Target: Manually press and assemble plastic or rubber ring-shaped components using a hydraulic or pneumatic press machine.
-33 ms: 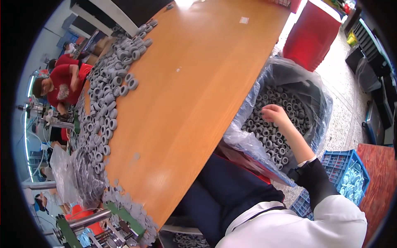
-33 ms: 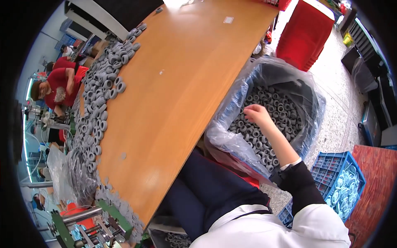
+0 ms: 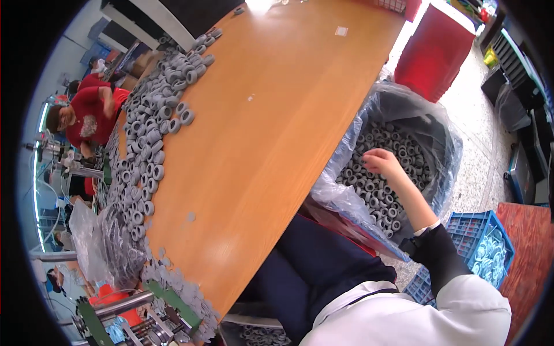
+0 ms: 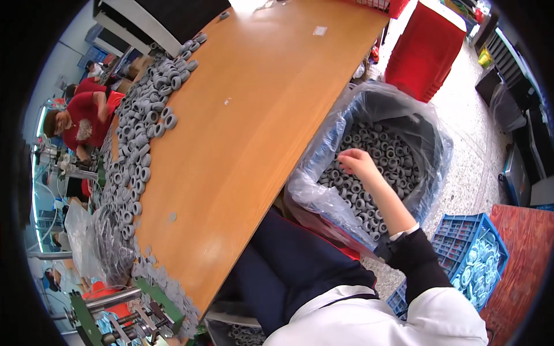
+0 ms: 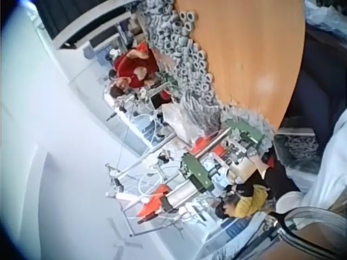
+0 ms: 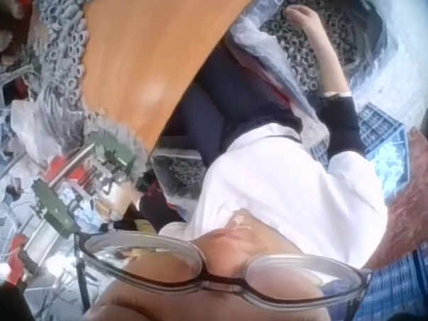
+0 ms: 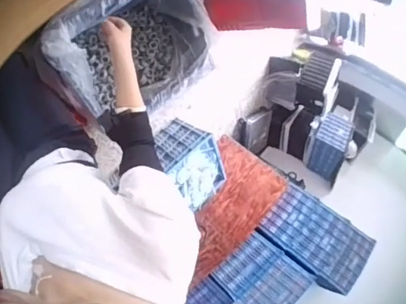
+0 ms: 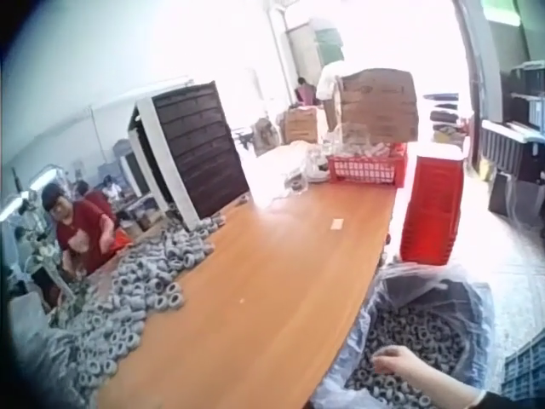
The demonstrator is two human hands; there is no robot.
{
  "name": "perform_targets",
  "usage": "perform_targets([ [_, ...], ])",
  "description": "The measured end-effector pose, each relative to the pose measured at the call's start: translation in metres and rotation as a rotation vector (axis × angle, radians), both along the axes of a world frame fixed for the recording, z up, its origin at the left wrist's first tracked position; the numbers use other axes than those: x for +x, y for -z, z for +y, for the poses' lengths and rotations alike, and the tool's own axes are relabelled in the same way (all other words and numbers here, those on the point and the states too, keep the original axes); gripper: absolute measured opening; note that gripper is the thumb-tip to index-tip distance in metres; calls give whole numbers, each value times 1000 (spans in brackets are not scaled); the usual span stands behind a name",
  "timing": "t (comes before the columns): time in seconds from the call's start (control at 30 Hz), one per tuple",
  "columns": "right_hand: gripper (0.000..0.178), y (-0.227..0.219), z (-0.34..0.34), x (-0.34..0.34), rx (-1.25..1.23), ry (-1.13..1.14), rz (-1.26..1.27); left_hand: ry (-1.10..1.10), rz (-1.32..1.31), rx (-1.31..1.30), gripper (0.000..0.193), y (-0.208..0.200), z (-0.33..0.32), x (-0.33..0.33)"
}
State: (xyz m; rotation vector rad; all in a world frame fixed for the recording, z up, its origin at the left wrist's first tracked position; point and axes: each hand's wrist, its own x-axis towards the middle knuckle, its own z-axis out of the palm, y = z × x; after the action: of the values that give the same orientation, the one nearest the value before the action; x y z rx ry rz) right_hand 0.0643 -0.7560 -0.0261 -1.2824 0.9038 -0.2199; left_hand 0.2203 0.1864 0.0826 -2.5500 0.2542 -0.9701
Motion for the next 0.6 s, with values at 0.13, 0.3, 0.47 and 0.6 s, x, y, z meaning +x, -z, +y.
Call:
perform_targets([
  [0.13,26,-13,12,-24,-8,142,-46,-35,-8,47,32,34,12,-29],
  [0.3,27,-8,9,-75,16,398,-45,-44,-1,120,31,73,35,-50],
  [0.47,27,-10,29,-196,-77,466,112,-142,74,-143,32,88,-72,-46],
  [0.6,28,9,53,-246,-3,576,272,-111,-28,-74,32,58,-88,-66],
])
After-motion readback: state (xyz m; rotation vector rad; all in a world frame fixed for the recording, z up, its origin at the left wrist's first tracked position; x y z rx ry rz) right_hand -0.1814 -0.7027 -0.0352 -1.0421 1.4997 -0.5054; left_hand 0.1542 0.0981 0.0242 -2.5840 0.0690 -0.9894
